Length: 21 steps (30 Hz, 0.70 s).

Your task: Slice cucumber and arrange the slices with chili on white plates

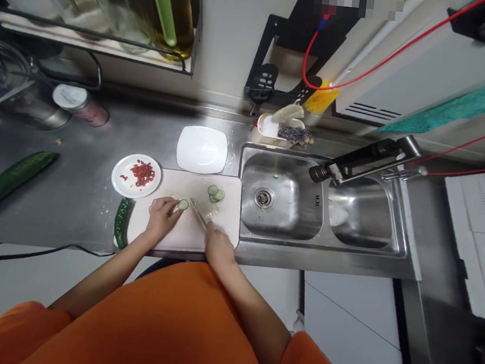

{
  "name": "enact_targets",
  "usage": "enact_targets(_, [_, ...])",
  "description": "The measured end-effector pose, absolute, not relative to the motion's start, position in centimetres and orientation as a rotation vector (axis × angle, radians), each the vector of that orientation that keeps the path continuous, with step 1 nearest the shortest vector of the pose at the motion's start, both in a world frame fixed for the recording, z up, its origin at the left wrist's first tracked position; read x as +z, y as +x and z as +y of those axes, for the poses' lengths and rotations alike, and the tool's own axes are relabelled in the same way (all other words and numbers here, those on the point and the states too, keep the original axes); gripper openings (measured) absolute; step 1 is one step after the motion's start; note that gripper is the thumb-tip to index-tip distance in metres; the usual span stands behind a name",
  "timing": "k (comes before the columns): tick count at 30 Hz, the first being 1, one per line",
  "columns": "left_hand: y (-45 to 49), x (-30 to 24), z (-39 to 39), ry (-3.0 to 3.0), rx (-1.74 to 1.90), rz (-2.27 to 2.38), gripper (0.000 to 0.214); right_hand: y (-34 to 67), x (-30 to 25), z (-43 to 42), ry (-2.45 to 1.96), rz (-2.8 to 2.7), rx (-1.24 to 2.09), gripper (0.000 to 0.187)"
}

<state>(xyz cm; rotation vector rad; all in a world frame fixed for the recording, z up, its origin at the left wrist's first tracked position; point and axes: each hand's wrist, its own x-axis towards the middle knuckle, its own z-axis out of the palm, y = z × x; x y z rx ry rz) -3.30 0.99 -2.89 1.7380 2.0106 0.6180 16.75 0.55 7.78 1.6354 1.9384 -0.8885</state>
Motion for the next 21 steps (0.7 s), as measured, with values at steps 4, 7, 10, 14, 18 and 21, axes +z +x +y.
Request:
enact_targets(4, [-3.4, -3.6, 0.9, 1.768, 0.657, 2.011, 0.027, 15.6, 8.2, -0.1, 1.607, 1.968, -0.841, 0.041])
enact_targets(7, [-3.4, -3.9, 0.8, 1.791, 0.689, 2.007, 0.030, 14.8, 8.3, -0.5, 1.604, 1.982, -0.808, 0.040])
enact_targets(10, [-3.3, -3.8, 0.8, 1.809, 0.706, 2.005, 0.032, 14.2, 8.3, -0.6, 1.606, 1.971, -0.809, 0.039])
enact_targets(14, [-3.3, -3.7, 0.9, 1.819, 0.702, 2.005, 0.031, 13.9, 8.3, -0.5, 1.613, 1.950, -0.812, 0.038])
enact_targets(18, [-3.3, -3.9, 0.9, 1.824, 0.734, 2.007, 0.031, 13.7, 8.3, -0.4, 1.614, 1.916, -0.817, 0.036])
enact_targets(21, [-3.3, -4.1, 0.8, 1.831, 0.741, 2.005, 0.030, 13.5, 8.4, -0.4, 1.618, 1.900, -0.831, 0.036])
